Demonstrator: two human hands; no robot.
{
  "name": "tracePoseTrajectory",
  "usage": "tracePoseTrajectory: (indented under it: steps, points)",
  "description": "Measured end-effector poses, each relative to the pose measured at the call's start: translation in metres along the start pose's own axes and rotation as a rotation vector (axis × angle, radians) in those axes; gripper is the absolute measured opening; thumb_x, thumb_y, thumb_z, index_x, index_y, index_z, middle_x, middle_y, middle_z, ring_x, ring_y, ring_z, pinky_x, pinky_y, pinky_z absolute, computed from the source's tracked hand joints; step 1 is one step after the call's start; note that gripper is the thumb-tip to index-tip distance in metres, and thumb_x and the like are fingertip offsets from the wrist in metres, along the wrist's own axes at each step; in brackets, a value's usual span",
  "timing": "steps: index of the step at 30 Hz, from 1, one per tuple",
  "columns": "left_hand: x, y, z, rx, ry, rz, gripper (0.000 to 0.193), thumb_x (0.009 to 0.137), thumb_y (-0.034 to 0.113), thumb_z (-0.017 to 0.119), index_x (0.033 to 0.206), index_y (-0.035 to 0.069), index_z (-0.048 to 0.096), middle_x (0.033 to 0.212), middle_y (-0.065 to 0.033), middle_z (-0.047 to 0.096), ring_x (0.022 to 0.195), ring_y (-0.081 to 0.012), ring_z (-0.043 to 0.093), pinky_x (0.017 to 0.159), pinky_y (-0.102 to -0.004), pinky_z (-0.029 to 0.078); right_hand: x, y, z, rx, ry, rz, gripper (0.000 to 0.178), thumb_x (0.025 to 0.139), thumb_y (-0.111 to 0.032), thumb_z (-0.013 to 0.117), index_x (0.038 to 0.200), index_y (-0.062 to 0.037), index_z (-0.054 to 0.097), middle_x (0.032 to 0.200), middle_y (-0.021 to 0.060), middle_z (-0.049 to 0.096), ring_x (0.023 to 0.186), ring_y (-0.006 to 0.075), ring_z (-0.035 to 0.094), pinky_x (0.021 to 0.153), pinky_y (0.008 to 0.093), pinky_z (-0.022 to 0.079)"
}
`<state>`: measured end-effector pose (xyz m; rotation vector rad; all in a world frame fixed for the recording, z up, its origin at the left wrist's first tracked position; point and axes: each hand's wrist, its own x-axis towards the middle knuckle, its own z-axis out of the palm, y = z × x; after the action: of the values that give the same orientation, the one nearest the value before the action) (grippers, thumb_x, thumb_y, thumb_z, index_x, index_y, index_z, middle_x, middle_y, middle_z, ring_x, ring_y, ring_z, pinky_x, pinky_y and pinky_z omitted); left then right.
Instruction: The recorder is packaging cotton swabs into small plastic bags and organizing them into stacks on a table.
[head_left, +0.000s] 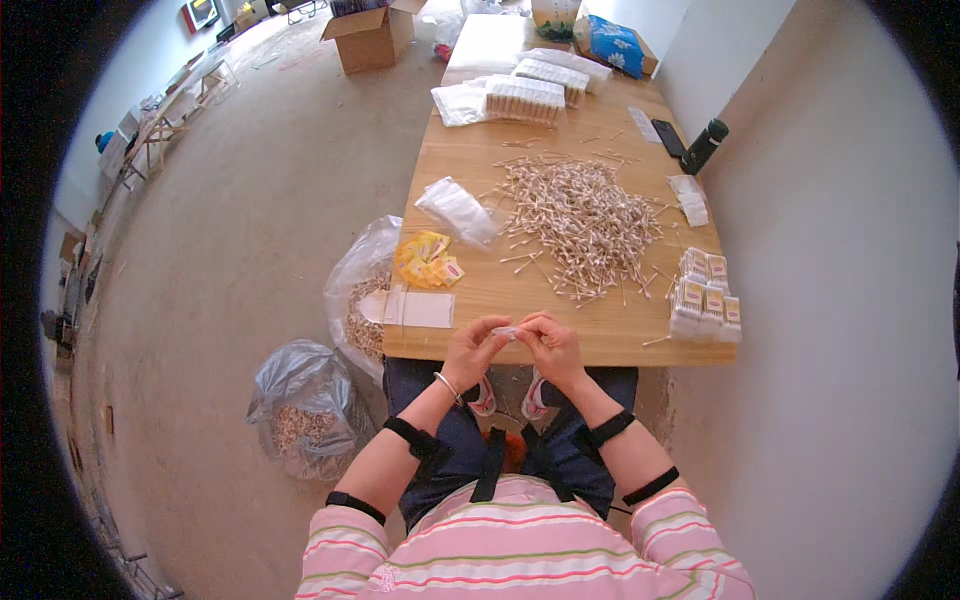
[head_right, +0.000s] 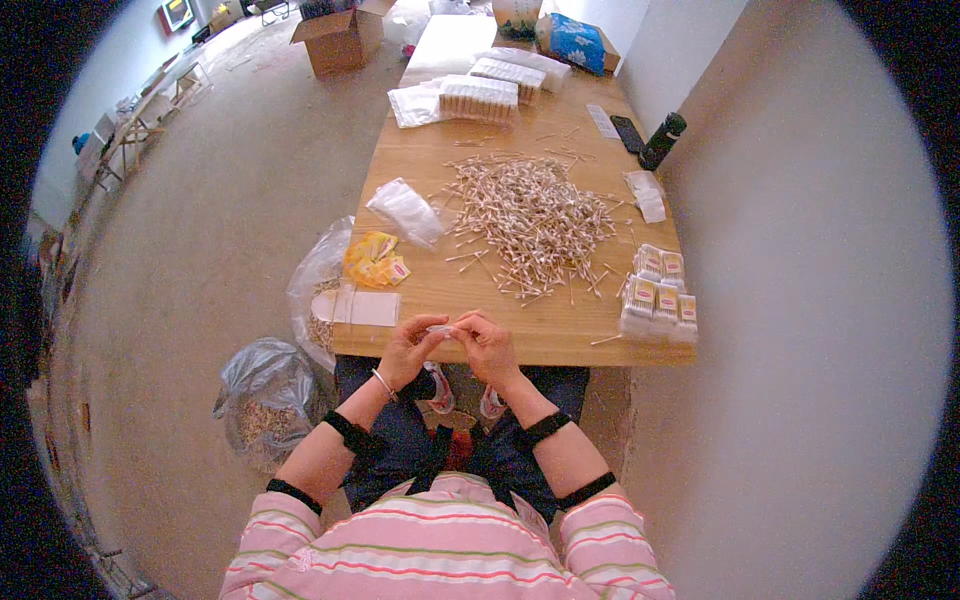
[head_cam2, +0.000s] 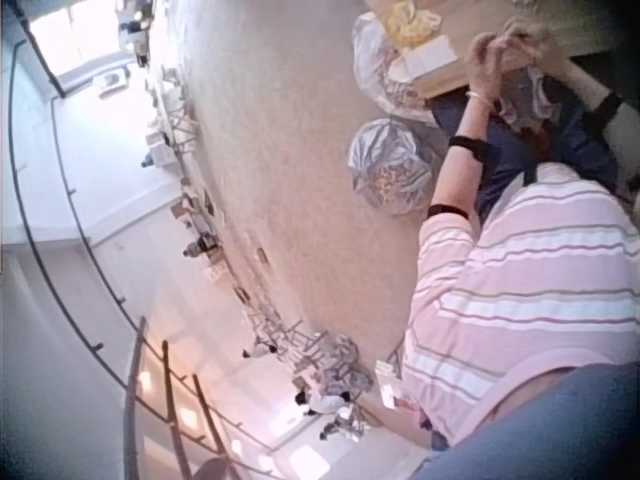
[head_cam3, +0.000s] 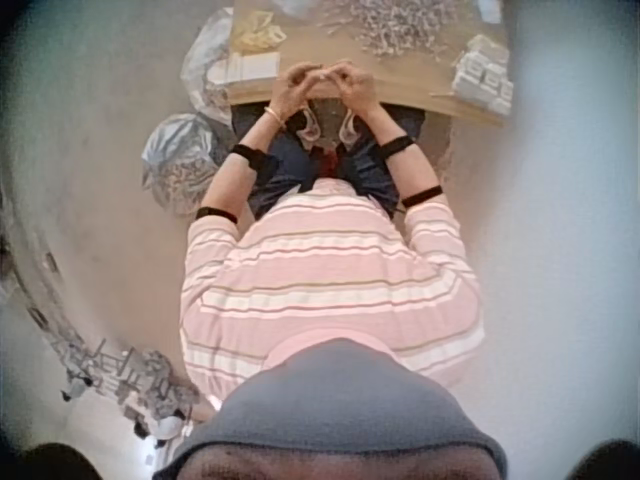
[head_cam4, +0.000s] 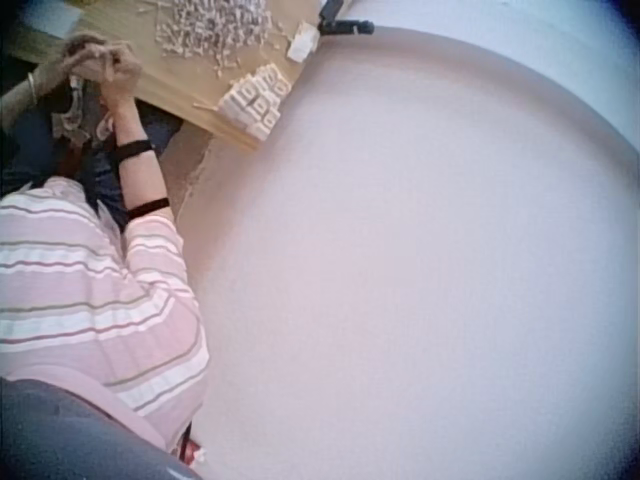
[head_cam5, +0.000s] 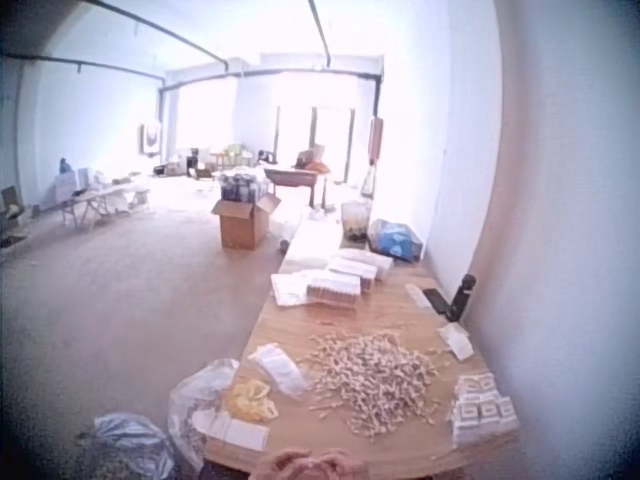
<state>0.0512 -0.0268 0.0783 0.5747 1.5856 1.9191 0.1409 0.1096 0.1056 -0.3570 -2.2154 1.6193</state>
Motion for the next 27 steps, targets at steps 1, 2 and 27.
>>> tracePoseTrajectory:
  steps: [1, 2, 27]
  points:
    - [0.003, -0.005, -0.007, 0.077, -0.034, -0.054, 0.023, 0.087, 0.009, 0.061, 0.109, 0.001, 0.061, 0.098, -0.0057, 0.065, 0.091, -0.0104, 0.058, 0.08, -0.0256, 0.047, 0.001, 0.005, 0.002, -0.022, 0.019, -0.016, 0.008, 0.081, -0.008, 0.066, 0.083, -0.0008, 0.065, 0.086, 0.0088, 0.063, 0.077, 0.0177, 0.06, 0.067, 0.0271, 0.047]
    - [0.005, -0.011, -0.011, 0.153, -0.068, -0.109, 0.022, 0.088, 0.008, 0.06, 0.108, 0.0, 0.061, 0.097, -0.0058, 0.065, 0.09, -0.0102, 0.058, 0.079, -0.0252, 0.048, 0.002, 0.011, 0.004, -0.043, 0.037, -0.031, 0.007, 0.081, -0.007, 0.066, 0.083, -0.0002, 0.065, 0.085, 0.0089, 0.063, 0.076, 0.0149, 0.059, 0.065, 0.0253, 0.046]
    - [0.01, -0.036, -0.003, 0.122, -0.055, -0.036, 0.018, 0.089, 0.01, 0.058, 0.105, 0.002, 0.057, 0.094, -0.0034, 0.062, 0.087, -0.0102, 0.057, 0.077, -0.024, 0.048, 0.008, 0.057, -0.003, 0.231, -0.108, 0.154, 0.015, 0.084, -0.013, 0.064, 0.094, -0.0017, 0.062, 0.084, 0.003, 0.064, 0.079, 0.0113, 0.058, 0.072, 0.0258, 0.048]
